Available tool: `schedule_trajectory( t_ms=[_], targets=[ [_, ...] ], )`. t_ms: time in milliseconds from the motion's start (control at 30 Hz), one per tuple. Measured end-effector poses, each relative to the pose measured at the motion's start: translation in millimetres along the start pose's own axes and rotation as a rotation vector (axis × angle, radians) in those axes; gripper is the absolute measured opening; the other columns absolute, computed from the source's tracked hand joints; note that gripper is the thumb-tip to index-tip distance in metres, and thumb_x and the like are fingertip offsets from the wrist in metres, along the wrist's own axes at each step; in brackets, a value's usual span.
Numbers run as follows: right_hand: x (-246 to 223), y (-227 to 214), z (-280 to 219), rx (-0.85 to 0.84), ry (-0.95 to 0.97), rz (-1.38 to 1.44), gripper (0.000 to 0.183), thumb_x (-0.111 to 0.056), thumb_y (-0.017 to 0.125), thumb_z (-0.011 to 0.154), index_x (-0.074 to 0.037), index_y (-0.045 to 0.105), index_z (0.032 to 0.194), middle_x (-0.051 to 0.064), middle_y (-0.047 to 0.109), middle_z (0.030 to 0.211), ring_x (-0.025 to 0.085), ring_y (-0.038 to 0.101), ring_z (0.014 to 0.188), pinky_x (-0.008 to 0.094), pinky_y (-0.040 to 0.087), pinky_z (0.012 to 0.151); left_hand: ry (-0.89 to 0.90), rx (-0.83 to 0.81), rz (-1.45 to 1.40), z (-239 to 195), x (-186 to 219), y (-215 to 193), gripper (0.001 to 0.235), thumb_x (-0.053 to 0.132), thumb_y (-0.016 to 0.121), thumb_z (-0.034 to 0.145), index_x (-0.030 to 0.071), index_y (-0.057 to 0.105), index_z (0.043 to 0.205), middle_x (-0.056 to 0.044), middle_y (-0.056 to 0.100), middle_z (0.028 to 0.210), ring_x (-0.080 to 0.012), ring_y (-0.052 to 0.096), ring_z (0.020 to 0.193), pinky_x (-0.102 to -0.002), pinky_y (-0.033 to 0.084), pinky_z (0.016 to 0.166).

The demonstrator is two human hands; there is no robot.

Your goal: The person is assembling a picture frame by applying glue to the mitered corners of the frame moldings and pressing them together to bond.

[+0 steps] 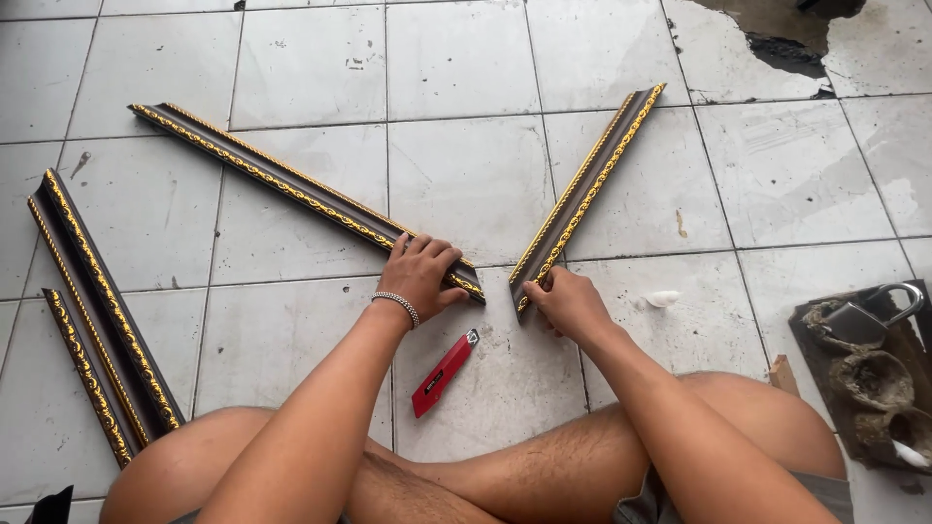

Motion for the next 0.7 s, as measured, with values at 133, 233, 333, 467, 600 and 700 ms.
schedule_trajectory(
  t_ms=[133,233,333,467,600,700],
  targets=[
    [-4,-2,3,0.006,-0.034,-0.009,0.035,-0.035,0.053,0.084,-0.001,0.055,0.083,0.011,0.059,0.053,0.020,0.059,0.038,0.027,0.049,0.041,0.028,0.031,-0.038,0,19,9,0.054,0.052,0.063,0.070,0.023,0.049,0.113,0.002,0.047,0.112,-0.0204,0.037,0.116,-0.044,0.021,0.103],
    [-14,-8,-1,0.002,-0.049,0.027,0.031,-0.030,0.052,0.085,0.000,0.054,0.088,0.012,0.061,0.056,0.020,0.060,0.040,0.027,0.050,0.042,0.011,0.071,-0.069,1,29,10,0.052,0.052,0.066,0.066,0.024,0.049,0.107,0.003,0.047,0.106,-0.0200,0.040,0.109,-0.042,0.029,0.095],
    [-17,-8,-4,-0.007,-0.046,0.106,0.030,-0.029,0.052,0.086,0.000,0.053,0.094,0.013,0.061,0.056,0.021,0.062,0.042,0.027,0.050,0.043,-0.025,0.065,-0.070,0,34,12,0.049,0.050,0.067,0.066,0.025,0.050,0.105,0.004,0.047,0.105,-0.0198,0.040,0.108,-0.042,0.030,0.092],
    [-16,-5,0,-0.015,-0.062,0.146,0.028,-0.026,0.053,0.086,0.001,0.053,0.094,0.013,0.061,0.055,0.021,0.061,0.041,0.025,0.050,0.043,-0.069,0.056,-0.078,2,34,16,0.048,0.050,0.066,0.065,0.026,0.049,0.103,0.004,0.047,0.105,-0.0196,0.040,0.106,-0.044,0.031,0.090],
    [-16,-4,4,-0.034,-0.070,0.174,0.026,-0.025,0.053,0.086,0.001,0.052,0.092,0.013,0.061,0.054,0.020,0.060,0.040,0.024,0.049,0.041,-0.082,0.080,-0.063,1,34,13,0.046,0.049,0.067,0.066,0.025,0.050,0.102,0.003,0.048,0.101,-0.0193,0.042,0.103,-0.045,0.031,0.089],
    [-14,-4,7,-0.034,-0.071,0.214,0.025,-0.022,0.053,0.086,0.002,0.052,0.092,0.014,0.062,0.057,0.020,0.061,0.042,0.024,0.050,0.041,-0.078,0.086,-0.058,1,34,12,0.045,0.049,0.067,0.066,0.025,0.050,0.100,0.004,0.049,0.099,-0.0192,0.042,0.102,-0.046,0.030,0.088]
  ],
)
Point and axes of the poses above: each hand's wrist, its own z-axis towards the middle knuckle, its own y-axis out of the palm, x = y × z, the point moved 5 cm from there along z, towards the middle knuckle
